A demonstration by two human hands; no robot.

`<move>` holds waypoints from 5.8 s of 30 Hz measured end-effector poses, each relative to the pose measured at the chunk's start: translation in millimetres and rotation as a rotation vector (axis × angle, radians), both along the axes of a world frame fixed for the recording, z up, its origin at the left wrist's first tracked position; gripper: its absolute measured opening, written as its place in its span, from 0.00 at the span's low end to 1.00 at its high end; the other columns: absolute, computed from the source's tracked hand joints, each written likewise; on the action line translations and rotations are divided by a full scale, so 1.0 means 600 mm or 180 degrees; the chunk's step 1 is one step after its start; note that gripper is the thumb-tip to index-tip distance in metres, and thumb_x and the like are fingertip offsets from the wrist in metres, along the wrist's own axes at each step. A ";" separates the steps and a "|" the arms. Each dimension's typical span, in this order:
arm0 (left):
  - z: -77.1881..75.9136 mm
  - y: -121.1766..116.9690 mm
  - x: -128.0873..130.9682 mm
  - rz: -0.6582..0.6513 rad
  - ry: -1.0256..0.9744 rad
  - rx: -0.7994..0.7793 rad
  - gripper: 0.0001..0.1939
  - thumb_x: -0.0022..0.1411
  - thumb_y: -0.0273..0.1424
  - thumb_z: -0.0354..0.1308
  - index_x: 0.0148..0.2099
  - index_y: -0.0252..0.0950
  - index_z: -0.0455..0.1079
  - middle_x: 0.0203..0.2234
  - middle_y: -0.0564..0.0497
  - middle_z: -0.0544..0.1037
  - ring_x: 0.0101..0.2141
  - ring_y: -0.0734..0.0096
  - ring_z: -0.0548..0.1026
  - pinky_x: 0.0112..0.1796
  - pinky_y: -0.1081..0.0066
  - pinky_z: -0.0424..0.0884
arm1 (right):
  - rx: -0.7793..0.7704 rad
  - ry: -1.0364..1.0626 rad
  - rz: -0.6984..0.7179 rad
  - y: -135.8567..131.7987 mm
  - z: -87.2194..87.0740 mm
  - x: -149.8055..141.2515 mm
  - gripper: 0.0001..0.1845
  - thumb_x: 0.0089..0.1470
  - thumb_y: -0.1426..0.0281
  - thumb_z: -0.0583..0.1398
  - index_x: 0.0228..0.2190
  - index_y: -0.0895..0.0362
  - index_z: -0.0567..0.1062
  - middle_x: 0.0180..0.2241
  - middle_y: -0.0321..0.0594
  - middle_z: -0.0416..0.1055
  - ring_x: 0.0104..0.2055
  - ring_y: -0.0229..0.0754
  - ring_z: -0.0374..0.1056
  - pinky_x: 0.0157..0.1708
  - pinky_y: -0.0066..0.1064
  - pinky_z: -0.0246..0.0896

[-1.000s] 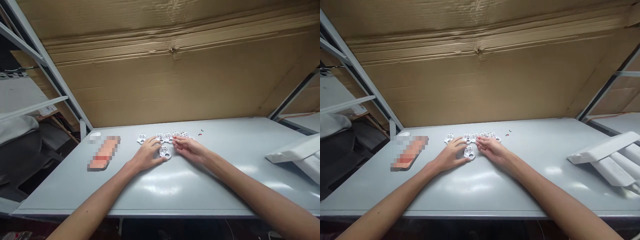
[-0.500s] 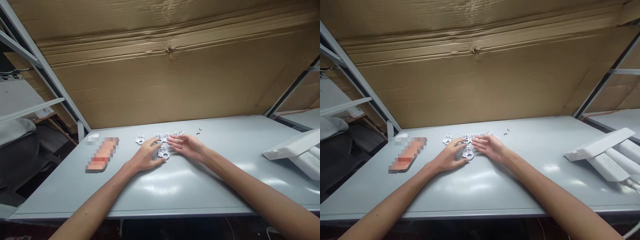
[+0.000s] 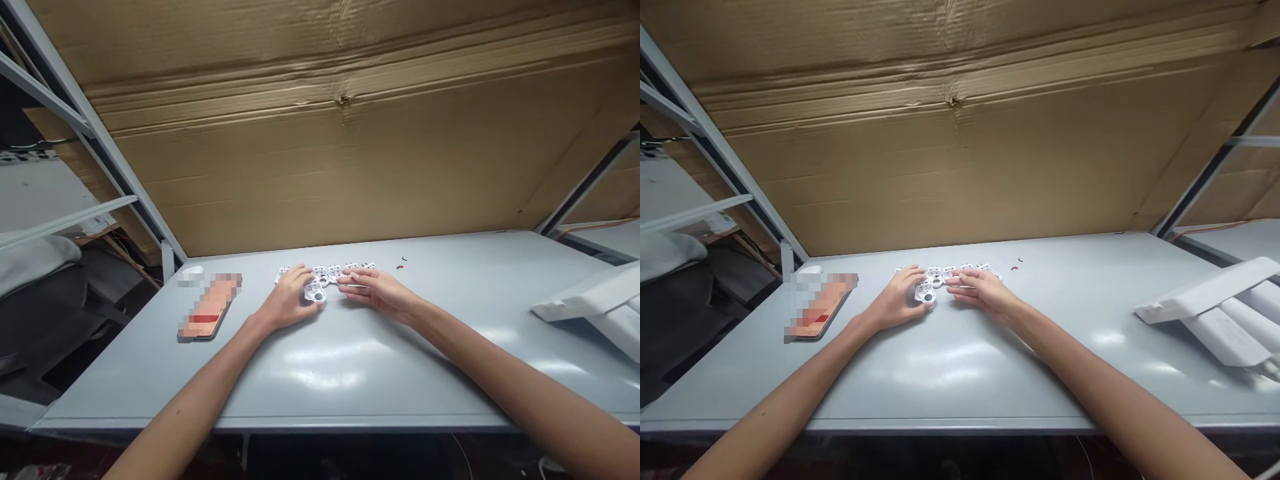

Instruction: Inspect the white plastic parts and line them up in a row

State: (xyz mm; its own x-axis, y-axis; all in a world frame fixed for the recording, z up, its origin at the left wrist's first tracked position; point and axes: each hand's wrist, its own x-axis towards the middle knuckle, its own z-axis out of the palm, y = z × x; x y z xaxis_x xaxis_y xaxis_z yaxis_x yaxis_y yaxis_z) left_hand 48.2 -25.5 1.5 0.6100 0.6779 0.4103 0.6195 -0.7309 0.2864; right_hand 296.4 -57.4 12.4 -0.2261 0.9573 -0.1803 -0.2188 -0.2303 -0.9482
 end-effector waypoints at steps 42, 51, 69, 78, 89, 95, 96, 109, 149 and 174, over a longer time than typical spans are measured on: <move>0.022 -0.035 0.010 -0.0446 0.0474 0.0019 0.15 0.68 0.34 0.54 0.54 0.39 0.72 0.51 0.46 0.78 0.58 0.54 0.68 0.62 0.47 0.53 | 0.3582 -0.3628 0.0654 -0.009 -0.014 0.003 0.13 0.63 0.71 0.53 0.42 0.55 0.78 0.40 0.48 0.77 0.41 0.49 0.72 0.39 0.40 0.67; 0.001 -0.011 0.016 -0.0068 0.0095 0.0315 0.18 0.66 0.33 0.54 0.57 0.34 0.69 0.56 0.40 0.72 0.58 0.55 0.68 0.59 0.55 0.62 | 0.3537 -0.3525 0.0135 -0.006 -0.020 0.001 0.14 0.64 0.70 0.53 0.45 0.56 0.77 0.43 0.48 0.77 0.45 0.49 0.72 0.44 0.43 0.67; 0.008 -0.024 0.019 -0.0463 0.0359 0.0109 0.15 0.67 0.35 0.58 0.54 0.41 0.71 0.49 0.47 0.78 0.52 0.59 0.73 0.62 0.51 0.55 | 0.3821 -0.3415 0.0294 -0.004 -0.029 -0.003 0.11 0.62 0.69 0.57 0.41 0.53 0.79 0.45 0.49 0.75 0.47 0.51 0.71 0.46 0.46 0.68; -0.004 -0.026 0.029 -0.0224 0.0324 0.0163 0.20 0.65 0.40 0.61 0.56 0.37 0.71 0.57 0.40 0.72 0.60 0.49 0.65 0.60 0.49 0.60 | 0.3542 -0.3451 0.0371 -0.005 -0.027 -0.005 0.13 0.63 0.73 0.54 0.41 0.56 0.79 0.36 0.46 0.78 0.38 0.48 0.72 0.38 0.39 0.67; 0.001 -0.031 0.029 -0.0244 0.0324 0.0055 0.24 0.63 0.44 0.62 0.57 0.38 0.71 0.59 0.40 0.69 0.61 0.47 0.64 0.60 0.47 0.60 | 0.3543 -0.3577 0.0558 -0.004 -0.028 -0.008 0.14 0.60 0.76 0.54 0.37 0.54 0.79 0.36 0.45 0.76 0.37 0.46 0.71 0.35 0.35 0.65; -0.004 -0.031 0.031 -0.0128 0.0275 0.0019 0.23 0.62 0.45 0.64 0.53 0.37 0.74 0.58 0.39 0.71 0.60 0.48 0.65 0.60 0.49 0.61 | 0.3604 -0.3650 0.0404 -0.010 -0.027 -0.022 0.15 0.60 0.76 0.50 0.32 0.54 0.76 0.32 0.43 0.74 0.33 0.44 0.68 0.32 0.35 0.64; -0.005 -0.031 0.031 -0.0111 0.0265 0.0003 0.24 0.61 0.45 0.64 0.53 0.36 0.74 0.58 0.38 0.71 0.60 0.48 0.65 0.60 0.49 0.61 | 0.3534 -0.3499 0.0256 -0.010 -0.025 -0.022 0.14 0.61 0.75 0.50 0.33 0.54 0.75 0.34 0.44 0.74 0.34 0.45 0.69 0.34 0.36 0.65; -0.003 -0.030 0.025 -0.0206 0.0238 0.0095 0.21 0.64 0.46 0.60 0.53 0.38 0.74 0.56 0.40 0.73 0.60 0.48 0.66 0.60 0.48 0.62 | 0.0378 0.0344 -0.0386 0.028 0.013 0.035 0.08 0.54 0.72 0.62 0.39 0.53 0.75 0.33 0.39 0.74 0.41 0.40 0.74 0.52 0.35 0.69; -0.002 -0.038 0.034 -0.0064 0.0145 -0.0062 0.25 0.56 0.39 0.67 0.53 0.37 0.70 0.62 0.39 0.66 0.65 0.44 0.56 0.62 0.46 0.58 | 0.1993 -0.4361 -0.0574 0.071 -0.015 0.166 0.15 0.58 0.67 0.54 0.36 0.54 0.81 0.47 0.46 0.77 0.48 0.54 0.72 0.42 0.41 0.67; 0.004 0.077 0.024 -0.0186 0.0255 -0.0128 0.24 0.60 0.42 0.62 0.55 0.37 0.72 0.54 0.44 0.75 0.53 0.55 0.73 0.54 0.60 0.68 | 0.3491 -0.3687 0.1104 -0.021 -0.011 0.002 0.17 0.64 0.68 0.53 0.50 0.55 0.75 0.53 0.49 0.73 0.53 0.50 0.70 0.51 0.42 0.66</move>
State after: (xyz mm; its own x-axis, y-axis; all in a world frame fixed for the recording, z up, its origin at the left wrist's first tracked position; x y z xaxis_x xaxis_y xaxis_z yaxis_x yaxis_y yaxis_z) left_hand 62.5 20.9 3.8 0.6788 0.6551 0.3319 0.5982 -0.7554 0.2676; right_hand 297.7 -70.2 6.0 -0.6815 0.6689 0.2970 0.6018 0.7431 -0.2927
